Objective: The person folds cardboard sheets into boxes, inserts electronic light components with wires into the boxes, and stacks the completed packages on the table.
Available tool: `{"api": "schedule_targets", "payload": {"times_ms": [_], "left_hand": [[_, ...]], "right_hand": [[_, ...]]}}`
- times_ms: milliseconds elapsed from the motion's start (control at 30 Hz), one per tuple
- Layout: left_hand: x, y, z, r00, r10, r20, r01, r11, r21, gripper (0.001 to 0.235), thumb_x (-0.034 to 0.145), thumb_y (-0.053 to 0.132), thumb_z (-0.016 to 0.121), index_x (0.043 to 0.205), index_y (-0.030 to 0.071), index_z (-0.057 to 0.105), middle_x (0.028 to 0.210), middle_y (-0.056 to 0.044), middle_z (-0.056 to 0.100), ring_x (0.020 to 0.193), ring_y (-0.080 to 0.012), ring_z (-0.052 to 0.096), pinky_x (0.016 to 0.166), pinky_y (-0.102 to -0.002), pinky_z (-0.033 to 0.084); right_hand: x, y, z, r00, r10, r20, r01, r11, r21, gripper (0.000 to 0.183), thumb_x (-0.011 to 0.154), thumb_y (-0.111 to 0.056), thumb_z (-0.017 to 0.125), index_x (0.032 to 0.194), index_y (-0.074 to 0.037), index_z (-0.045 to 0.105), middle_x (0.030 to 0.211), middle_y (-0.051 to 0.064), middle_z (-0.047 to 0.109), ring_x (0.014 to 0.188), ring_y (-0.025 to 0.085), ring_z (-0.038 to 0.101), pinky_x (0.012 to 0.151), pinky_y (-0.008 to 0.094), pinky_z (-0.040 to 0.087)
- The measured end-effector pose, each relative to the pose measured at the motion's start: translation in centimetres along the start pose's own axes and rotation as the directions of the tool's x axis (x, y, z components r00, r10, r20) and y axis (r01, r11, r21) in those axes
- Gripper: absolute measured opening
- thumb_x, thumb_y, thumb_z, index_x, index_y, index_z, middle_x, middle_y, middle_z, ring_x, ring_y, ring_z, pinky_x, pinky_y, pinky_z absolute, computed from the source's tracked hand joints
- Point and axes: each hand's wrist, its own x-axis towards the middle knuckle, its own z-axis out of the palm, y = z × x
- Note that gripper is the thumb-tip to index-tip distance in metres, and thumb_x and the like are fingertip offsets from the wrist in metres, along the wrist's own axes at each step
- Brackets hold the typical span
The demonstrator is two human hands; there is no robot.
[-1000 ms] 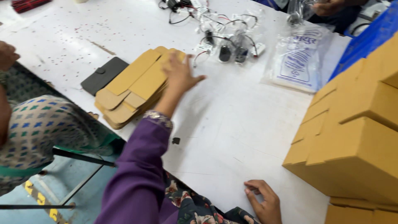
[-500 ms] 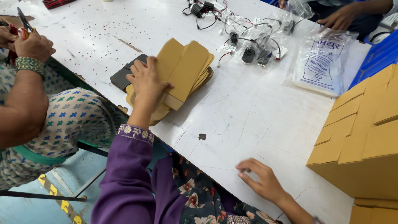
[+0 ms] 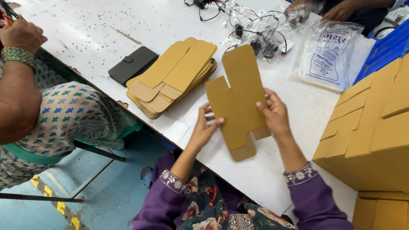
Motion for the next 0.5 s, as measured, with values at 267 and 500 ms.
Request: {"api": "schedule_targets", "payload": {"times_ms": [267, 500], "left_hand": [[-0.9, 6.2, 0.8, 0.836, 0.459, 0.301, -0.549, 0.721, 0.423, 0.068, 0.102, 0.041, 0.065, 0.160, 0.014, 0.040, 0.162, -0.015, 0.042, 0.158, -0.0363, 0.028, 0.129, -0.053, 0.027], [-1.5, 7.4, 1.0, 0.840, 0.520, 0.156, -0.484, 0.587, 0.649, 0.070, 0.079, 0.042, 0.084, 0.132, 0.009, 0.053, 0.118, -0.005, 0.060, 0.115, -0.0260, 0.055, 0.105, -0.047, 0.037]], "right_hand": [[0.1, 4.0, 0.1, 0.901, 0.344, 0.264, -0.354, 0.935, -0.010, 0.047, 0.101, -0.019, 0.060, 0.144, -0.002, 0.058, 0.123, 0.007, 0.066, 0.107, 0.014, 0.061, 0.094, 0.030, 0.049], [-1.6, 9.1, 1.2, 0.764, 0.420, 0.489, -0.521, 0.849, 0.084, 0.049, 0.097, -0.022, 0.062, 0.141, -0.001, 0.061, 0.124, 0.008, 0.065, 0.108, 0.018, 0.060, 0.093, 0.033, 0.049]]}}
